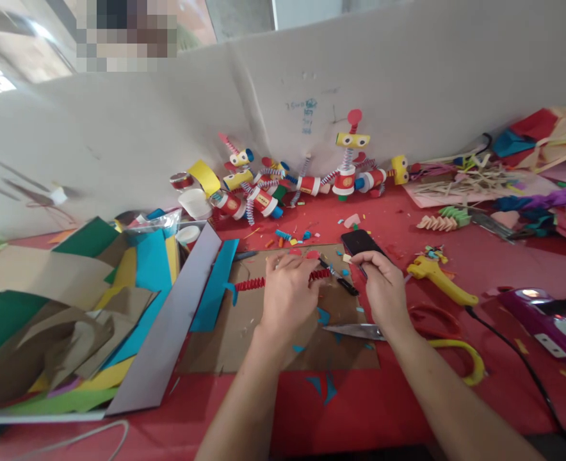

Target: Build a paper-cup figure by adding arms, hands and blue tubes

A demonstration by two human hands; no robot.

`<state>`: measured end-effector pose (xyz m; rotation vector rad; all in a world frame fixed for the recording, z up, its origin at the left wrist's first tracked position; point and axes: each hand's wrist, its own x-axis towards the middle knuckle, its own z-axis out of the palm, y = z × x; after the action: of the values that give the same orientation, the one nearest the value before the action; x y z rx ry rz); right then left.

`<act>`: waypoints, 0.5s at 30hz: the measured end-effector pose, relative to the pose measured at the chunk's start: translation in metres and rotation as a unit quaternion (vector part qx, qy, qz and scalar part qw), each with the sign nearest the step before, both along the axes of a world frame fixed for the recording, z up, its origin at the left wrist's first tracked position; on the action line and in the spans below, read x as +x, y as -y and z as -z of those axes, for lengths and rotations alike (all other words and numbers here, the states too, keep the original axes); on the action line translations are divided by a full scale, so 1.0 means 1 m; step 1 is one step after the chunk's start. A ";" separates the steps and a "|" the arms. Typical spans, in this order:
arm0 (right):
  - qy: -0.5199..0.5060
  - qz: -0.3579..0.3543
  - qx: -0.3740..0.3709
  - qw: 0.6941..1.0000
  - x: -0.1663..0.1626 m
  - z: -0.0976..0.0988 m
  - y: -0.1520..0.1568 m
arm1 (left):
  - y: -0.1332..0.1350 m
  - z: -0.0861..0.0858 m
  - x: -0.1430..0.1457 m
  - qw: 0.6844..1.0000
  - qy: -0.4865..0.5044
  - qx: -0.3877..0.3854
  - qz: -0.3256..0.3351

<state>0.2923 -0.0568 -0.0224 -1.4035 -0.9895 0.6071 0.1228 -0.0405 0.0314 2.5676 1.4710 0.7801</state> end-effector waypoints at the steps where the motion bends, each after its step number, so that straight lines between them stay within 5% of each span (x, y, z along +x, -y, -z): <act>1: -0.013 0.007 0.008 1.000 0.000 0.000 0.000 | 0.000 0.000 0.000 1.000 0.001 0.002 0.002; 10: -0.140 0.096 0.084 0.982 0.002 -0.005 -0.005 | -0.002 0.002 -0.002 0.999 0.034 0.033 -0.004; 15: -0.217 0.122 0.131 0.959 0.005 -0.012 -0.008 | 0.000 -0.005 -0.012 0.960 0.204 0.173 -0.087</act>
<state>0.2978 -0.0492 -0.0105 -1.0716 -0.5135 0.5459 0.1113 -0.0409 0.0365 2.2989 1.5414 1.6082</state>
